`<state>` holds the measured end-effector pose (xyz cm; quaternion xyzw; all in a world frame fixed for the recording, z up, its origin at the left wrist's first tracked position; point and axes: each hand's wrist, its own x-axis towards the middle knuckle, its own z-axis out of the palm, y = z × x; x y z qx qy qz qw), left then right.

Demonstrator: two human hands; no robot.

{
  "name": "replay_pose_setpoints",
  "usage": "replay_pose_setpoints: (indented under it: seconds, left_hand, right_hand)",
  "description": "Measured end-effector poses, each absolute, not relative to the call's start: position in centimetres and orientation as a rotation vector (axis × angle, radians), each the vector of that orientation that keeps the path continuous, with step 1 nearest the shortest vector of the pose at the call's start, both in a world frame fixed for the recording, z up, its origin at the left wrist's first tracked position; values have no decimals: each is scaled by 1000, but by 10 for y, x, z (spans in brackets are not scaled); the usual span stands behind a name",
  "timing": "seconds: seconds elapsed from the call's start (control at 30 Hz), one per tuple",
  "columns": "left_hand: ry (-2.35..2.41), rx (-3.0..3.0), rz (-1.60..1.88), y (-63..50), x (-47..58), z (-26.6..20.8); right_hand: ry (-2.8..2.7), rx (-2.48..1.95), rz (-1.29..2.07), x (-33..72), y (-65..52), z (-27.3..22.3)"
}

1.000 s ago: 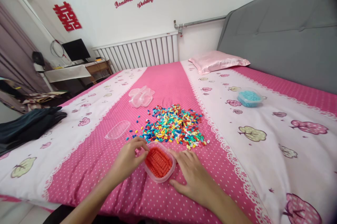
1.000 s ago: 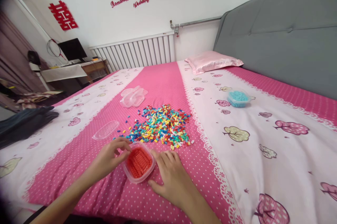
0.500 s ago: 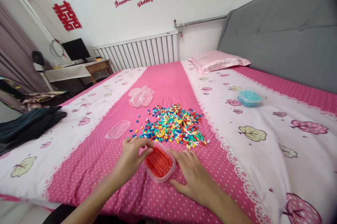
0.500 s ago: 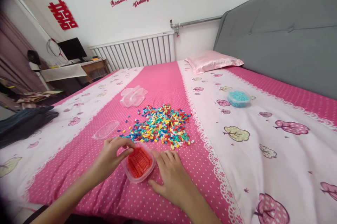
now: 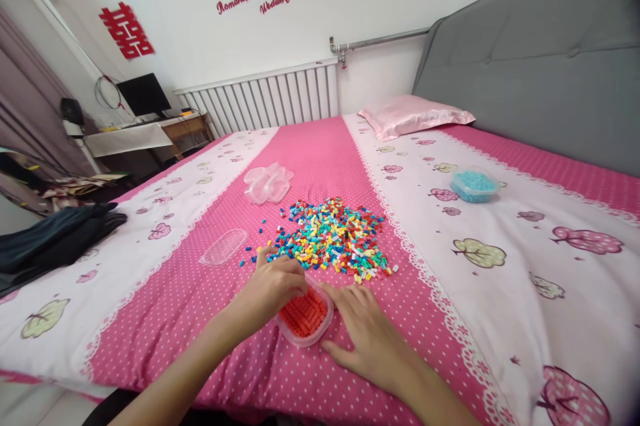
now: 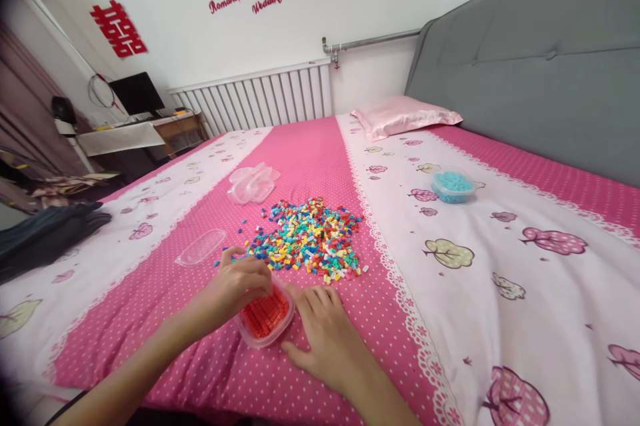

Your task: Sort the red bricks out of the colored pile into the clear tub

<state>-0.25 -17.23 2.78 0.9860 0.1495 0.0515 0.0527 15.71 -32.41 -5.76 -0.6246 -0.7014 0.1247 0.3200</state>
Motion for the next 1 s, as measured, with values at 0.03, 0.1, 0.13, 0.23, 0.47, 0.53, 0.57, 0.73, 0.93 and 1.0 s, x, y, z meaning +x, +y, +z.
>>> replay_pose_setpoints:
  seconds: [0.03, 0.1, 0.13, 0.23, 0.47, 0.53, 0.57, 0.73, 0.93, 1.0]
  left_hand:
    - [451, 3010, 155, -172, -2, 28]
    - [473, 3018, 156, -171, -3, 27]
    - [496, 3019, 160, -171, -4, 27]
    - [569, 3030, 171, -168, -8, 30]
    - [587, 3087, 151, -168, -7, 31]
    - [570, 3099, 170, -170, -3, 28]
    - [569, 3103, 184, -171, -2, 26]
    - [655, 3100, 248, -174, 1, 21]
    - [703, 3060, 205, -178, 2, 21]
    - [705, 3039, 216, -179, 3, 21]
  right_hand:
    - [-1842, -1644, 329, 157, -324, -57]
    - [-1840, -1648, 327, 157, -324, -57]
    - [-1840, -1646, 325, 157, -325, -57]
    - [-1838, -1640, 322, 158, -325, -58]
    - [-1849, -1648, 298, 158, -325, -59]
    - [-1853, -1649, 295, 158, -325, -59]
    - [-1854, -1649, 293, 158, -325, -60]
    - [-1859, -1646, 287, 158, -325, -61]
    - [-1853, -1652, 306, 158, -325, -58]
    - [-1852, -1657, 304, 158, -325, -57]
